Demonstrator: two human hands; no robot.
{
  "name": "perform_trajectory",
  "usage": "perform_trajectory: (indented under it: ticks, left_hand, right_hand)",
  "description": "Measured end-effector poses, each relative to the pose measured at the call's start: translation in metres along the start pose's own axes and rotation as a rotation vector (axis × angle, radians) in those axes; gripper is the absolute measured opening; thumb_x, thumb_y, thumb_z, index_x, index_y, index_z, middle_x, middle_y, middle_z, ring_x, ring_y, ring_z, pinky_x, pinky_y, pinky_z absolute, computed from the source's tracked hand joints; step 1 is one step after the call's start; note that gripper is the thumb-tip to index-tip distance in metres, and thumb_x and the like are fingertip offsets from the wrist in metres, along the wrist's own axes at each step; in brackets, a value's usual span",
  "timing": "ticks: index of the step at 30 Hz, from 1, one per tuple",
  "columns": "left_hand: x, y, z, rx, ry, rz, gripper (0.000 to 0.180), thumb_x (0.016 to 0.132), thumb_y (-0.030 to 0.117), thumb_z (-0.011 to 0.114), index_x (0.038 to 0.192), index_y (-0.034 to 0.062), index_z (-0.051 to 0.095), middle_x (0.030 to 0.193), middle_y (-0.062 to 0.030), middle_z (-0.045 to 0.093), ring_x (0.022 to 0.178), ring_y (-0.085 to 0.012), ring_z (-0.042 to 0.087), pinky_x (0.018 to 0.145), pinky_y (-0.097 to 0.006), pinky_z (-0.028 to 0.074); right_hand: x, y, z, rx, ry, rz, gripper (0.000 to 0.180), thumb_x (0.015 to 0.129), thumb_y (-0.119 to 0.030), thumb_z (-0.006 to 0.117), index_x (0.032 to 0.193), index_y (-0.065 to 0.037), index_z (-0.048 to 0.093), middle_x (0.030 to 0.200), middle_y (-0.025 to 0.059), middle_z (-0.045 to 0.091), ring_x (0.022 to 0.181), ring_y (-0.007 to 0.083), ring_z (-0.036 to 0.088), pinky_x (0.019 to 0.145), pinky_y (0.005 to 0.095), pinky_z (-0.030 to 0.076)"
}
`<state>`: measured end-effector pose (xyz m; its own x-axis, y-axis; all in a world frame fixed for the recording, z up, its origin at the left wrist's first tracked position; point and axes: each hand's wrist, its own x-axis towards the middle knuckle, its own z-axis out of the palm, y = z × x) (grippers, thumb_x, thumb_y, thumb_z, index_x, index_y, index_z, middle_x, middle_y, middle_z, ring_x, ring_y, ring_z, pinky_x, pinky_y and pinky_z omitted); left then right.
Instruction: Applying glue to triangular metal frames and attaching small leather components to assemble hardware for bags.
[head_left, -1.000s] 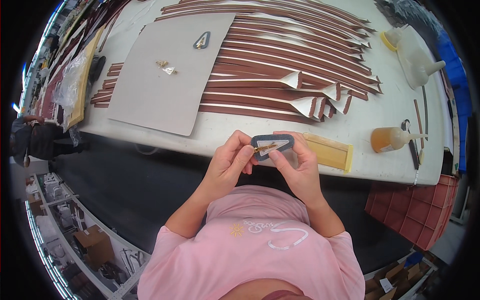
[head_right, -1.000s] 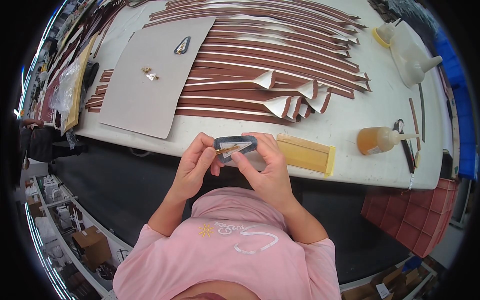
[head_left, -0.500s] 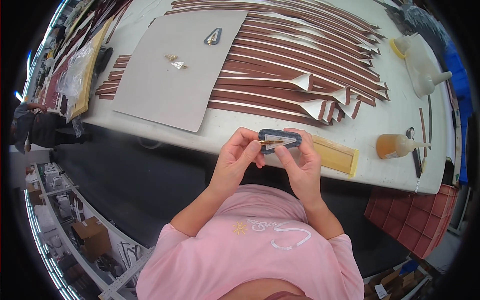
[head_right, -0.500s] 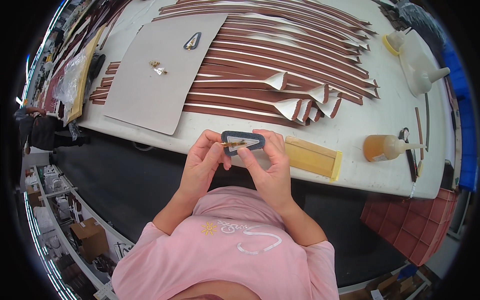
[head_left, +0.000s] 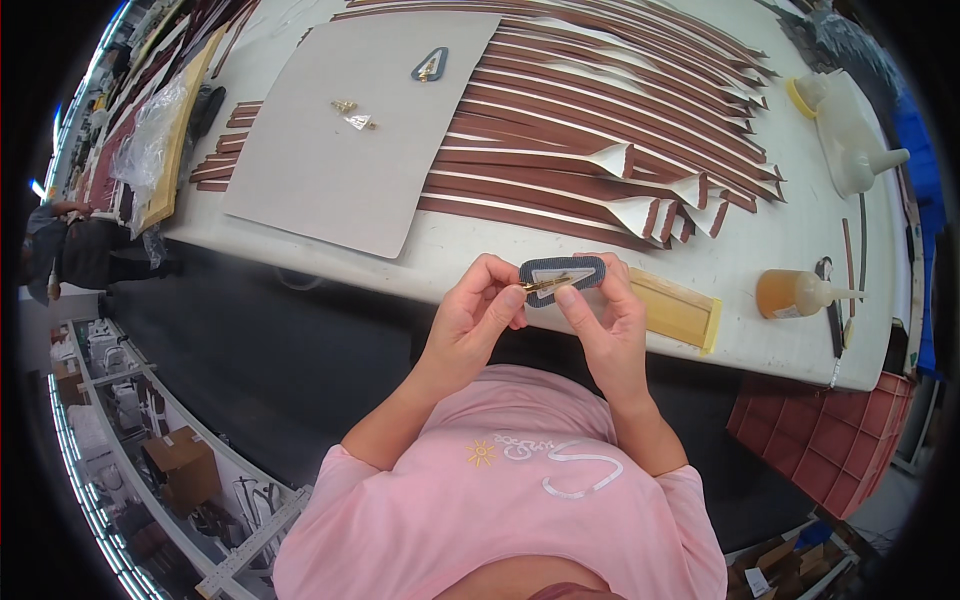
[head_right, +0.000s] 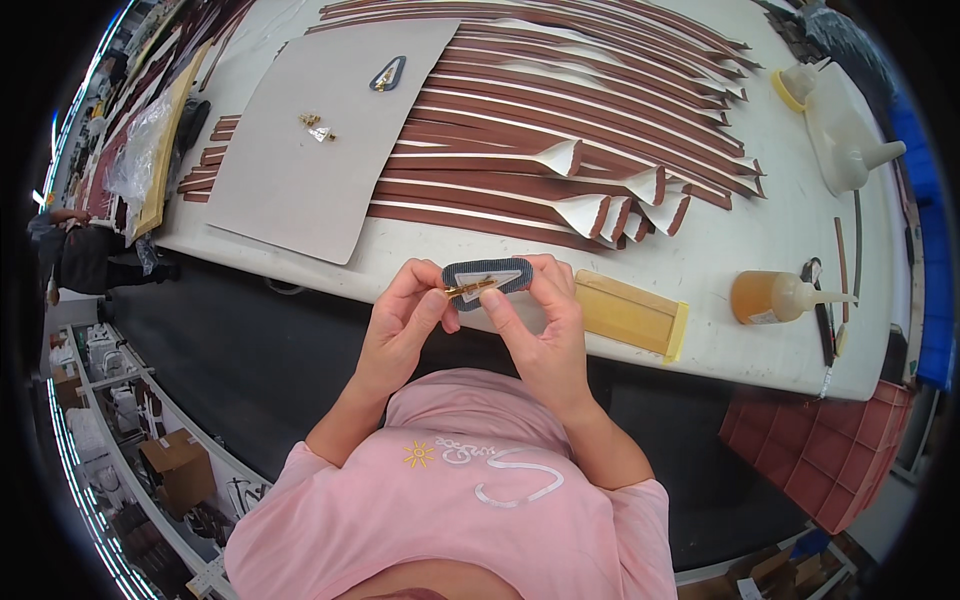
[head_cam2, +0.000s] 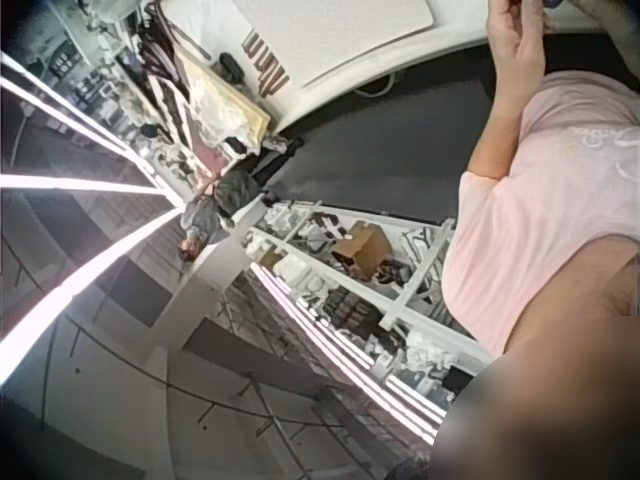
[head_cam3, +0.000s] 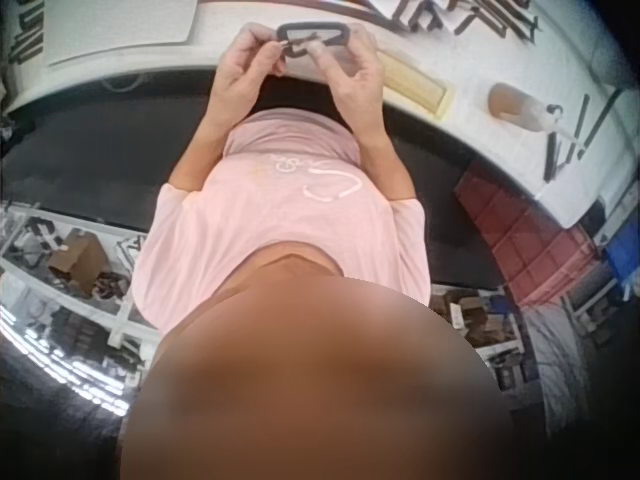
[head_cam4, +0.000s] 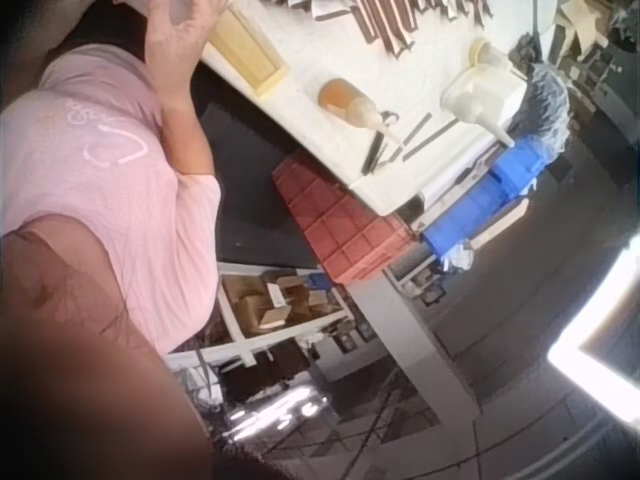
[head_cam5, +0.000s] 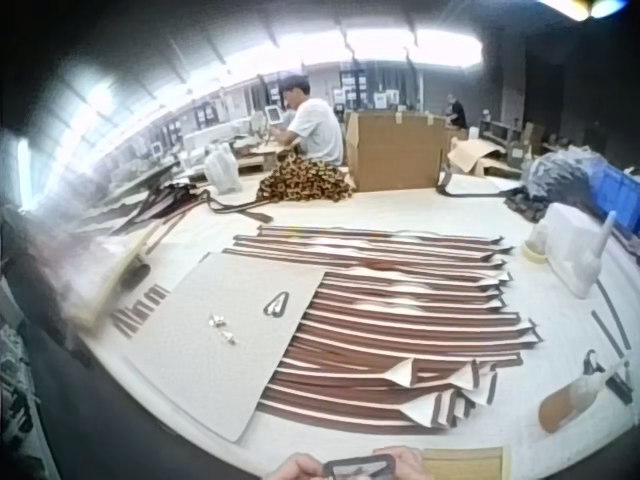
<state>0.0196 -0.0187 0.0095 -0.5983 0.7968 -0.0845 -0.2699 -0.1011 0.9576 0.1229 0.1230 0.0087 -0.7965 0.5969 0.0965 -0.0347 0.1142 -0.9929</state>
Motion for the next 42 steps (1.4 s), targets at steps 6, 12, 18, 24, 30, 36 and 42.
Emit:
perform_trajectory:
  ticks: [6, 12, 18, 24, 30, 36, 42]
  left_hand:
    - [0.000, -0.003, 0.004, 0.028, 0.074, 0.030, 0.015, 0.103, 0.020, 0.049, 0.101, 0.0044, 0.048, 0.085, -0.0007, 0.054, 0.074, -0.0047, 0.049, 0.068, -0.020, 0.042]
    - [0.000, -0.002, 0.003, -0.047, 0.092, -0.009, 0.016, 0.103, 0.021, 0.049, 0.098, 0.0059, 0.047, 0.084, -0.0007, 0.054, 0.070, -0.0040, 0.045, 0.064, -0.018, 0.040]
    - [0.001, -0.001, 0.000, 0.018, 0.160, 0.000, 0.015, 0.103, 0.021, 0.048, 0.098, 0.0067, 0.048, 0.083, -0.0004, 0.053, 0.070, -0.0032, 0.044, 0.063, -0.018, 0.039]
    - [0.002, -0.005, 0.002, 0.041, 0.198, -0.015, 0.017, 0.103, 0.022, 0.050, 0.096, 0.0070, 0.048, 0.081, 0.0005, 0.053, 0.069, -0.0025, 0.044, 0.061, -0.017, 0.038]
    - [0.001, -0.013, 0.000, 0.052, 0.258, -0.017, 0.018, 0.102, 0.023, 0.052, 0.094, 0.0072, 0.048, 0.079, 0.0012, 0.054, 0.068, -0.0022, 0.046, 0.060, -0.018, 0.039]
    - [0.003, -0.021, -0.003, 0.096, 0.274, 0.037, 0.018, 0.102, 0.021, 0.052, 0.092, 0.0061, 0.048, 0.077, 0.0014, 0.052, 0.067, -0.0031, 0.046, 0.058, -0.019, 0.038]
    - [0.003, -0.025, -0.004, 0.209, 0.280, 0.072, 0.017, 0.101, 0.017, 0.053, 0.091, 0.0035, 0.049, 0.075, -0.0008, 0.053, 0.065, -0.0051, 0.046, 0.057, -0.021, 0.038]
  right_hand:
    - [0.000, 0.000, 0.002, -0.028, -0.032, 0.004, 0.015, 0.086, -0.013, 0.069, 0.096, -0.002, 0.068, 0.097, 0.0053, 0.059, 0.098, 0.0207, 0.048, 0.090, 0.0322, 0.037]
    - [-0.003, 0.001, 0.002, -0.141, -0.046, -0.011, 0.013, 0.087, -0.011, 0.068, 0.095, -0.002, 0.063, 0.097, 0.0060, 0.059, 0.099, 0.0217, 0.049, 0.092, 0.0330, 0.037]
    - [-0.013, 0.005, 0.001, -0.173, 0.234, -0.323, 0.019, 0.090, 0.001, 0.056, 0.106, -0.005, 0.047, 0.097, 0.0107, 0.059, 0.106, 0.0237, 0.051, 0.100, 0.0368, 0.037]
    - [-0.013, 0.002, 0.011, -0.386, 0.074, -0.567, 0.031, 0.088, 0.008, 0.051, 0.112, -0.007, 0.039, 0.122, 0.0127, 0.065, 0.129, 0.0380, 0.047, 0.111, 0.0532, 0.019]
    - [-0.019, 0.004, 0.021, -0.617, -0.108, -0.449, 0.034, 0.084, 0.014, 0.044, 0.109, -0.008, 0.035, 0.130, 0.0093, 0.063, 0.140, 0.0415, 0.035, 0.112, 0.0621, -0.005]
    - [-0.015, 0.011, 0.026, -0.690, -0.097, -0.530, 0.037, 0.076, 0.017, 0.044, 0.103, -0.006, 0.033, 0.131, 0.0093, 0.062, 0.141, 0.0411, 0.033, 0.109, 0.0669, -0.009]
    - [-0.009, 0.008, 0.026, -0.750, -0.120, -0.600, 0.043, 0.071, 0.019, 0.040, 0.105, -0.007, 0.032, 0.131, 0.0116, 0.061, 0.141, 0.0451, 0.030, 0.110, 0.0655, -0.009]
